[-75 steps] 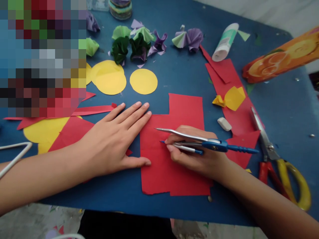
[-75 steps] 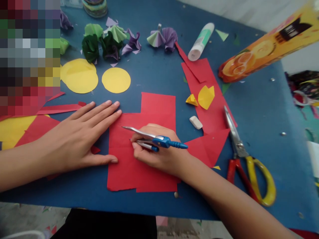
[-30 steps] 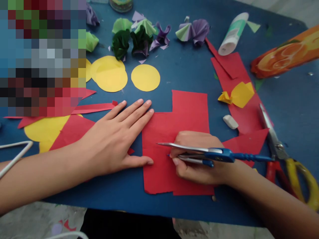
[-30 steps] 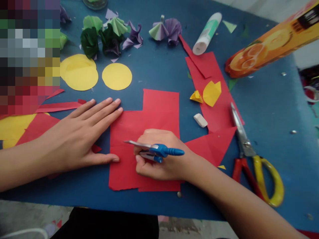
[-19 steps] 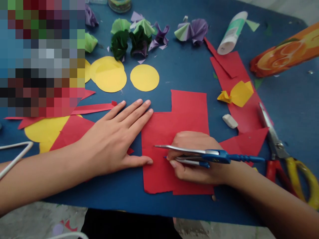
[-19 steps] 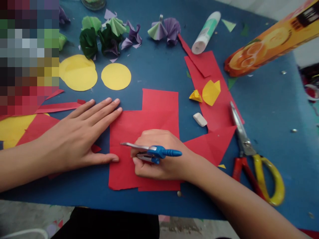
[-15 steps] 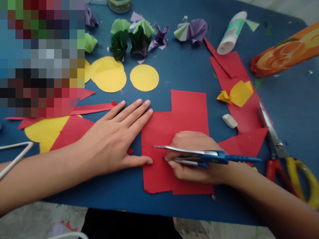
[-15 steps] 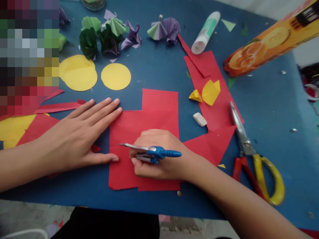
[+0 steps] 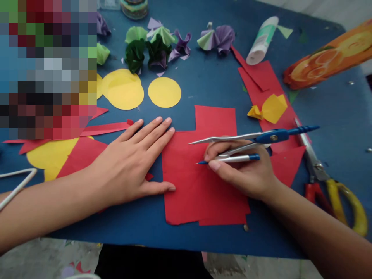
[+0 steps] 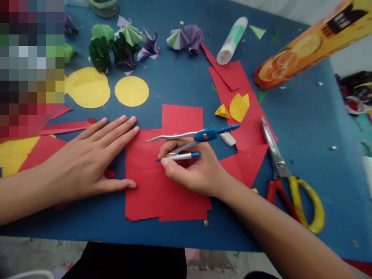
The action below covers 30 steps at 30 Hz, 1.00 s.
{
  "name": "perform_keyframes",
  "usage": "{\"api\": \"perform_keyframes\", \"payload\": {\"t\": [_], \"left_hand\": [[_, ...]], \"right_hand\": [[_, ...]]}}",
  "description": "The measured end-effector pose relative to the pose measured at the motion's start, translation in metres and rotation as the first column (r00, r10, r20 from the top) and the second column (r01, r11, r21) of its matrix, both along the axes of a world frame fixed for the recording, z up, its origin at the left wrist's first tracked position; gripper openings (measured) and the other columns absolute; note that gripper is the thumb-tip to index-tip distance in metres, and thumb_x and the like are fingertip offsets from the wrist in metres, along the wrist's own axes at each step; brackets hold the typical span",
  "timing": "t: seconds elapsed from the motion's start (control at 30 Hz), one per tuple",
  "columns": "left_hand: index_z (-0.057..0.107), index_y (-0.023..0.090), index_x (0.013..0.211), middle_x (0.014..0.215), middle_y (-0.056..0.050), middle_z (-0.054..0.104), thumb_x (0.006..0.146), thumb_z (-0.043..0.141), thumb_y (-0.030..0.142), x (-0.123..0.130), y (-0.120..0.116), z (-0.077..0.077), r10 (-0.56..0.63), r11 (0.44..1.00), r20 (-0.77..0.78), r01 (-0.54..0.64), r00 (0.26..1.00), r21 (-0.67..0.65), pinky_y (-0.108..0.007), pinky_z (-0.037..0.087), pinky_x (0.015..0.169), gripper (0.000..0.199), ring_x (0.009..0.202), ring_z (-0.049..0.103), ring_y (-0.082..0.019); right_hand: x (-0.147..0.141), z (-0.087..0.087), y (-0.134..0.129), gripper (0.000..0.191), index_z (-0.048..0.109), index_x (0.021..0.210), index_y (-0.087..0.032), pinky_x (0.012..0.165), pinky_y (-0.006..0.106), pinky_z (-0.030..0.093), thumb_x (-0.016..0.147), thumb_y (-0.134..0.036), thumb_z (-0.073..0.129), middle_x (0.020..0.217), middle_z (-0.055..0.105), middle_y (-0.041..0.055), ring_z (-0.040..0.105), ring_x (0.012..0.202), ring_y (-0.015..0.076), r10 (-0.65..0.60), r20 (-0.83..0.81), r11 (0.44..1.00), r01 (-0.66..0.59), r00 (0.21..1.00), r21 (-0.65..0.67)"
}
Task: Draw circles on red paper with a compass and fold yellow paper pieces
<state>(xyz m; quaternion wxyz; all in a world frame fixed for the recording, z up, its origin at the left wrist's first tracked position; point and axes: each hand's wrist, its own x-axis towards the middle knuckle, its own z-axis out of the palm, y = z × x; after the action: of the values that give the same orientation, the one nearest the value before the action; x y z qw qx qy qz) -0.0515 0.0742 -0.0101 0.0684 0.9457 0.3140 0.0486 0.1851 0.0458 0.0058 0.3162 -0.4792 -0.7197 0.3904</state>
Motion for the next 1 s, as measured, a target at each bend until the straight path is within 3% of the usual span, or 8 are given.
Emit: {"api": "perform_keyframes", "payload": {"t": [0.13,0.33,0.53,1.0], "left_hand": [[0.026,0.004,0.143,0.152,-0.014,0.022,0.085,0.033,0.071,0.0,0.0,-0.001,-0.009,1.0,0.006,0.009,1.0,0.0,-0.04,0.012,0.114,0.089,0.141,0.018,-0.026],[0.027,0.003,0.143,0.152,-0.015,0.022,0.084,0.034,0.07,0.001,0.0,0.0,-0.006,1.0,0.004,0.006,1.0,-0.001,-0.041,0.013,0.114,0.089,0.141,0.019,-0.027],[0.027,0.004,0.143,0.152,-0.015,0.021,0.085,0.035,0.07,0.001,0.001,0.001,-0.006,1.0,-0.004,0.006,1.0,-0.011,-0.042,0.014,0.114,0.089,0.141,0.019,-0.027],[0.027,0.004,0.143,0.152,-0.014,0.021,0.084,0.036,0.069,0.0,0.0,0.001,-0.002,1.0,0.002,0.002,1.0,-0.022,-0.042,0.013,0.114,0.088,0.141,0.018,-0.027]], "right_hand": [[-0.005,0.001,-0.001,0.014,0.057,0.077,-0.023,0.048,0.022,0.047,0.075,-0.01,0.055,0.069,0.062,-0.002,0.058,0.055,0.0108,0.005,0.011,1.0,-0.005,1.0,0.016],[-0.014,0.005,-0.006,0.012,0.053,0.07,-0.02,0.049,0.023,0.046,0.073,-0.008,0.05,0.063,0.058,-0.001,0.055,0.053,0.0106,0.123,0.119,0.992,-0.126,0.985,0.019],[-0.016,-0.002,-0.011,0.013,0.05,0.065,-0.019,0.051,0.022,0.042,0.074,-0.01,0.047,0.06,0.058,-0.0008,0.051,0.054,0.0101,0.272,0.262,0.942,-0.311,0.926,0.125],[-0.016,-0.004,-0.01,0.015,0.048,0.065,-0.019,0.053,0.022,0.04,0.077,-0.01,0.046,0.061,0.055,-0.0009,0.048,0.055,0.0101,0.291,0.323,0.92,-0.355,0.901,0.163]]}}
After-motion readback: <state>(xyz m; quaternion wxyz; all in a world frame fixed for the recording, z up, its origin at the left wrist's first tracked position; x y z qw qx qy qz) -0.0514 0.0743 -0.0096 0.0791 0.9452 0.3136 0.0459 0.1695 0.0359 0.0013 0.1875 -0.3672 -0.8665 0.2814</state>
